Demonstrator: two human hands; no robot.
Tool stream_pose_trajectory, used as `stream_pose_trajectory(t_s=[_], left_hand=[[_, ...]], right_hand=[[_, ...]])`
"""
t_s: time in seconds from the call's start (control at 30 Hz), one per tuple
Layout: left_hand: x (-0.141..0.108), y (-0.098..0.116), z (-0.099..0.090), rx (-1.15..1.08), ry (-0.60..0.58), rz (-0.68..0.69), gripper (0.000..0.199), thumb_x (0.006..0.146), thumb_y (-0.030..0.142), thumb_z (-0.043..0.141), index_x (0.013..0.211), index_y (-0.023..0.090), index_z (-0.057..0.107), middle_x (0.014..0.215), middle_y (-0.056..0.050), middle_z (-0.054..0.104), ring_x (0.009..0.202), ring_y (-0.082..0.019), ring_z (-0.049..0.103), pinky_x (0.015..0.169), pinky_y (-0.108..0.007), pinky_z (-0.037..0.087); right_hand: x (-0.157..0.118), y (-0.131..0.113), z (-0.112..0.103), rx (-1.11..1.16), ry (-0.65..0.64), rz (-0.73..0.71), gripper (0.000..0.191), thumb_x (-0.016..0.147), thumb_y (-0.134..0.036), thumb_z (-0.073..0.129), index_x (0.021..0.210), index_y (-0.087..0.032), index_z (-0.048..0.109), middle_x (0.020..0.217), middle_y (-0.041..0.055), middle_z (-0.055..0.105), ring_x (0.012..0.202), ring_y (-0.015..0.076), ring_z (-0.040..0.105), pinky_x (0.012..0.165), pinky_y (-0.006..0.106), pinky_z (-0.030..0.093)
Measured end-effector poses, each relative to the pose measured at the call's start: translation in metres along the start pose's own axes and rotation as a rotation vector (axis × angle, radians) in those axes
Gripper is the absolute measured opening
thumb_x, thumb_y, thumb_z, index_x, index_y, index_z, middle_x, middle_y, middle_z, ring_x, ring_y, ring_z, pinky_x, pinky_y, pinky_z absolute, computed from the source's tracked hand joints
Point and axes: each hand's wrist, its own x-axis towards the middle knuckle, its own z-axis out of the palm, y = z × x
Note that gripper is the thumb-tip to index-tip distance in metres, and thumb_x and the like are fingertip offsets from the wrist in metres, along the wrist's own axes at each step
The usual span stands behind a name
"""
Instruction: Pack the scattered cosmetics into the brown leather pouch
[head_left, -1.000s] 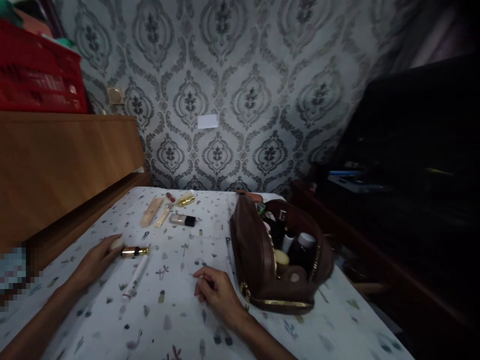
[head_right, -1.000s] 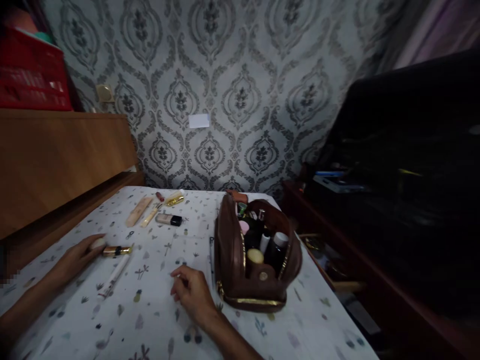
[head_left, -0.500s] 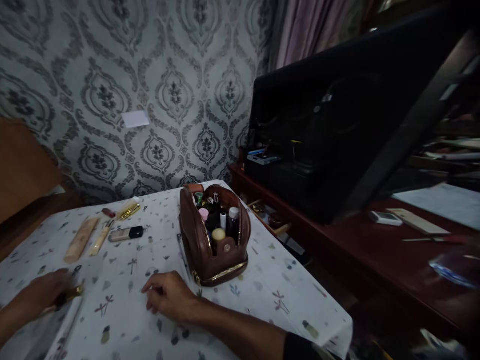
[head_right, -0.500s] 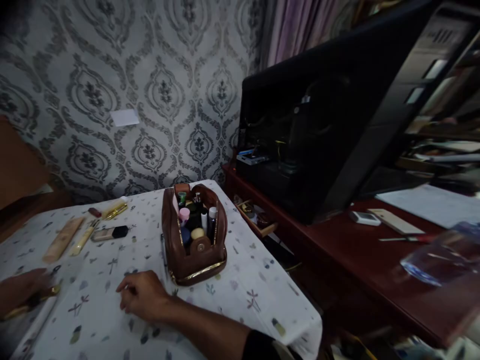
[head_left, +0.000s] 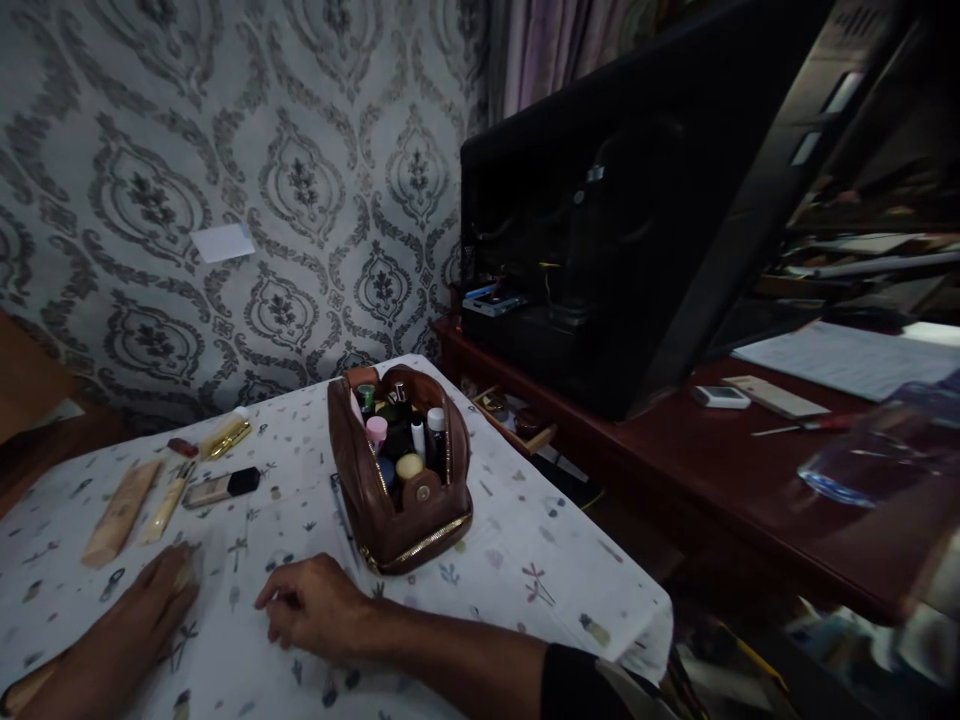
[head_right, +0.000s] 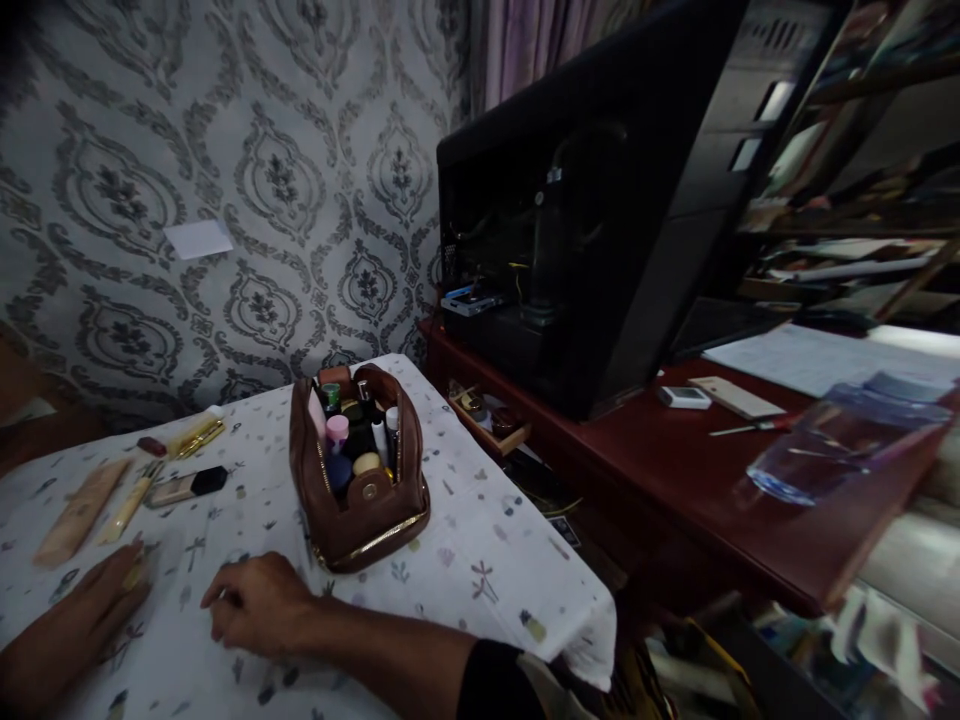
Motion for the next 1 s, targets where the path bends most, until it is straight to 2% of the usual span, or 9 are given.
stream_pose_trajectory(t_s=[0.17,0.33,0.5,0.6,0.67,0.77,0.83,0.93,1.0], left_hand=[[-0.003,0.007,0.003,-0.001,-0.068,0.098,0.054,0.089,0.046,0.042,0.133,0.021,0.061,0.14,-0.008,0.061,0.13,-0.03,0.056,0.108,-0.045,0.047],[-0.007,0.02,-0.001,0.123,-0.12,0.167,0.042,0.077,0.04,0.048,0.107,0.027,0.076,0.133,-0.006,0.065,0.124,-0.038,0.058,0.101,-0.054,0.05],[-0.008,0.047,-0.004,-0.069,-0.082,0.174,0.048,0.087,0.044,0.046,0.129,0.03,0.065,0.136,-0.003,0.064,0.125,-0.029,0.059,0.104,-0.042,0.051],[-0.006,0.062,-0.004,-0.122,-0.084,0.195,0.055,0.088,0.05,0.047,0.139,0.029,0.056,0.14,-0.005,0.06,0.129,-0.028,0.056,0.106,-0.04,0.049],[-0.005,0.068,-0.002,-0.074,-0.092,0.122,0.058,0.086,0.053,0.05,0.137,0.026,0.057,0.134,-0.009,0.063,0.126,-0.031,0.058,0.101,-0.043,0.052],[-0.003,0.077,0.0,-0.059,-0.108,0.049,0.05,0.086,0.053,0.05,0.123,0.024,0.068,0.127,-0.011,0.067,0.123,-0.035,0.06,0.1,-0.048,0.052],[-0.002,0.087,-0.002,-0.146,-0.114,0.1,0.045,0.086,0.05,0.051,0.12,0.026,0.068,0.128,-0.009,0.067,0.124,-0.033,0.059,0.104,-0.046,0.05],[-0.002,0.108,-0.011,-0.349,-0.104,0.233,0.051,0.085,0.042,0.055,0.133,0.027,0.058,0.136,-0.007,0.063,0.124,-0.029,0.06,0.105,-0.04,0.05],[-0.002,0.124,-0.017,-0.418,-0.094,0.245,0.055,0.084,0.034,0.057,0.138,0.027,0.053,0.136,-0.007,0.062,0.124,-0.028,0.06,0.105,-0.039,0.05]], right_hand=[[-0.001,-0.003,-0.002,-0.046,0.001,-0.011,0.03,0.079,-0.005,0.054,0.096,-0.017,0.075,0.061,-0.0056,0.059,0.053,0.0082,0.058,0.059,0.016,0.047],[-0.003,-0.007,-0.003,-0.125,0.004,-0.01,0.029,0.081,-0.007,0.055,0.098,-0.016,0.076,0.066,-0.0031,0.066,0.059,0.0103,0.064,0.062,0.017,0.048],[-0.003,-0.006,-0.004,-0.155,0.002,-0.018,0.029,0.081,-0.009,0.056,0.1,-0.019,0.075,0.067,-0.0043,0.068,0.064,0.0103,0.066,0.065,0.016,0.048],[-0.002,-0.005,-0.004,-0.171,-0.007,-0.028,0.028,0.081,-0.009,0.056,0.1,-0.02,0.075,0.068,-0.0048,0.068,0.066,0.0104,0.066,0.067,0.016,0.048],[-0.002,-0.006,-0.004,-0.171,0.001,-0.025,0.027,0.082,-0.01,0.056,0.099,-0.02,0.075,0.065,-0.0049,0.066,0.064,0.0104,0.065,0.066,0.016,0.048],[-0.003,-0.007,-0.005,-0.173,0.005,-0.046,0.026,0.082,-0.009,0.054,0.095,-0.019,0.075,0.064,-0.0042,0.064,0.063,0.0111,0.064,0.066,0.017,0.049],[-0.002,-0.007,-0.006,-0.208,0.042,-0.083,0.026,0.08,-0.008,0.055,0.095,-0.018,0.073,0.07,-0.002,0.067,0.07,0.0135,0.066,0.07,0.019,0.05],[-0.002,-0.005,-0.005,-0.251,0.161,-0.151,0.031,0.077,-0.009,0.059,0.105,-0.018,0.067,0.094,0.0041,0.071,0.089,0.0186,0.067,0.083,0.026,0.051],[-0.001,-0.002,-0.004,-0.242,0.218,-0.185,0.037,0.076,-0.011,0.061,0.113,-0.017,0.062,0.108,0.0077,0.068,0.099,0.0208,0.064,0.091,0.031,0.049]])
